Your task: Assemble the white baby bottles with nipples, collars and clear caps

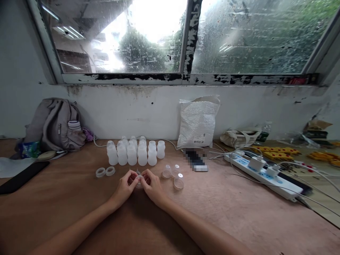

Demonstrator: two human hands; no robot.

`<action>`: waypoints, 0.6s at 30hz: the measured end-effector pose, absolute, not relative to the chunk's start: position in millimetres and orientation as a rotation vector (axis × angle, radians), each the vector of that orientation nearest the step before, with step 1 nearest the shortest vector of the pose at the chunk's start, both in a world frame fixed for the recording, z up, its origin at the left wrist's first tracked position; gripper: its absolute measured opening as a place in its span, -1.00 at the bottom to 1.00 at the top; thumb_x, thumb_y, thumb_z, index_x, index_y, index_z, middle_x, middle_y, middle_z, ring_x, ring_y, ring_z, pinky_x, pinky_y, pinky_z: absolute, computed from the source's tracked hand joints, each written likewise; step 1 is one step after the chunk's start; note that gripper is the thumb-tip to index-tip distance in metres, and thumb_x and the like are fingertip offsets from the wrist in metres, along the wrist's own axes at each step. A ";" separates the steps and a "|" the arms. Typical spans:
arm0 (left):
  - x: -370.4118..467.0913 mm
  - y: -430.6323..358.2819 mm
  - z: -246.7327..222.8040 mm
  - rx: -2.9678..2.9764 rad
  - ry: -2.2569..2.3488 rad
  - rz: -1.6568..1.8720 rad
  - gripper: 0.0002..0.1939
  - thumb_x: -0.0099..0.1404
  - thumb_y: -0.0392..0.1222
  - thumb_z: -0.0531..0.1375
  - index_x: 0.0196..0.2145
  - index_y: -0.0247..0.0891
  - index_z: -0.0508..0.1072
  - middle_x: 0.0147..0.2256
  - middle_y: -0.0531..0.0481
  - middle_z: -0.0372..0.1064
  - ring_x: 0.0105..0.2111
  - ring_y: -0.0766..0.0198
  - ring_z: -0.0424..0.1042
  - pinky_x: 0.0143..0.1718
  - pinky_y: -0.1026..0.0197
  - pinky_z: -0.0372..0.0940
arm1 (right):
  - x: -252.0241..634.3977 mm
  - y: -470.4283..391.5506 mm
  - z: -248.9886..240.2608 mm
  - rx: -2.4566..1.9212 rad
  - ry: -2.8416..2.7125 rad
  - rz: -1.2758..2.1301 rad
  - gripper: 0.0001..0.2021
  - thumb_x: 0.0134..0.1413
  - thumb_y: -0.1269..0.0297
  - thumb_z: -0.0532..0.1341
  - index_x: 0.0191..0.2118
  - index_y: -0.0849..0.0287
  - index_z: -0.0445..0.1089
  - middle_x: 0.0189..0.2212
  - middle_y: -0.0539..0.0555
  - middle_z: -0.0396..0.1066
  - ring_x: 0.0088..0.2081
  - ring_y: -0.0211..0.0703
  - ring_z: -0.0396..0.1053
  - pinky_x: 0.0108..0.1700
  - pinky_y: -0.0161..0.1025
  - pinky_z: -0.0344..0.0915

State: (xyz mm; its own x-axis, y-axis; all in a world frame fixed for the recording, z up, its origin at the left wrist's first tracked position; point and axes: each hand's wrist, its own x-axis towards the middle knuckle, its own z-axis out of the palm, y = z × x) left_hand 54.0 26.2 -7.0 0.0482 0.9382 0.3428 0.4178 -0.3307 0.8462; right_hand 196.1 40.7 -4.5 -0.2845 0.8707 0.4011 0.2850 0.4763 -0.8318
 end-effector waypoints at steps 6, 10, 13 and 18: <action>54.0 24.8 -6.4 1.883 1.320 1.256 -0.92 0.16 -0.19 0.05 -0.45 -0.23 0.25 -0.53 0.12 0.22 -0.56 0.38 0.22 -0.52 0.35 0.14 | 196.1 39.9 -6.4 -0.972 -1.839 0.795 -0.93 0.01 0.32 0.09 -0.44 0.17 0.25 -0.65 -0.09 0.19 -0.61 -0.34 0.13 -0.59 -0.40 0.07; 53.6 25.1 -5.6 1.838 1.340 1.268 -0.94 0.15 -0.21 0.05 -0.42 -0.24 0.28 -0.49 0.08 0.27 -0.52 0.36 0.27 -0.49 0.34 0.17 | 195.8 40.6 -6.0 -0.972 -1.837 0.808 -0.93 0.01 0.34 0.07 -0.39 0.18 0.27 -0.58 -0.05 0.26 -0.58 -0.31 0.18 -0.56 -0.39 0.11; 52.8 25.6 -5.8 1.822 1.340 1.267 -0.90 0.08 -0.26 0.09 -0.37 -0.25 0.30 -0.44 0.06 0.32 -0.50 0.36 0.29 -0.48 0.34 0.20 | 195.6 40.4 -4.1 -0.971 -1.848 0.802 -0.87 -0.06 0.44 0.07 -0.33 0.18 0.27 -0.52 -0.04 0.29 -0.55 -0.32 0.19 -0.52 -0.38 0.14; 52.4 26.7 -8.1 1.814 1.362 1.246 -0.84 0.03 -0.32 0.11 -0.35 -0.25 0.29 -0.43 0.05 0.34 -0.50 0.35 0.32 -0.48 0.33 0.22 | 195.3 41.4 -5.4 -0.944 -1.847 0.786 -0.77 -0.20 0.53 0.05 -0.32 0.18 0.23 -0.51 -0.07 0.27 -0.55 -0.34 0.17 -0.51 -0.40 0.12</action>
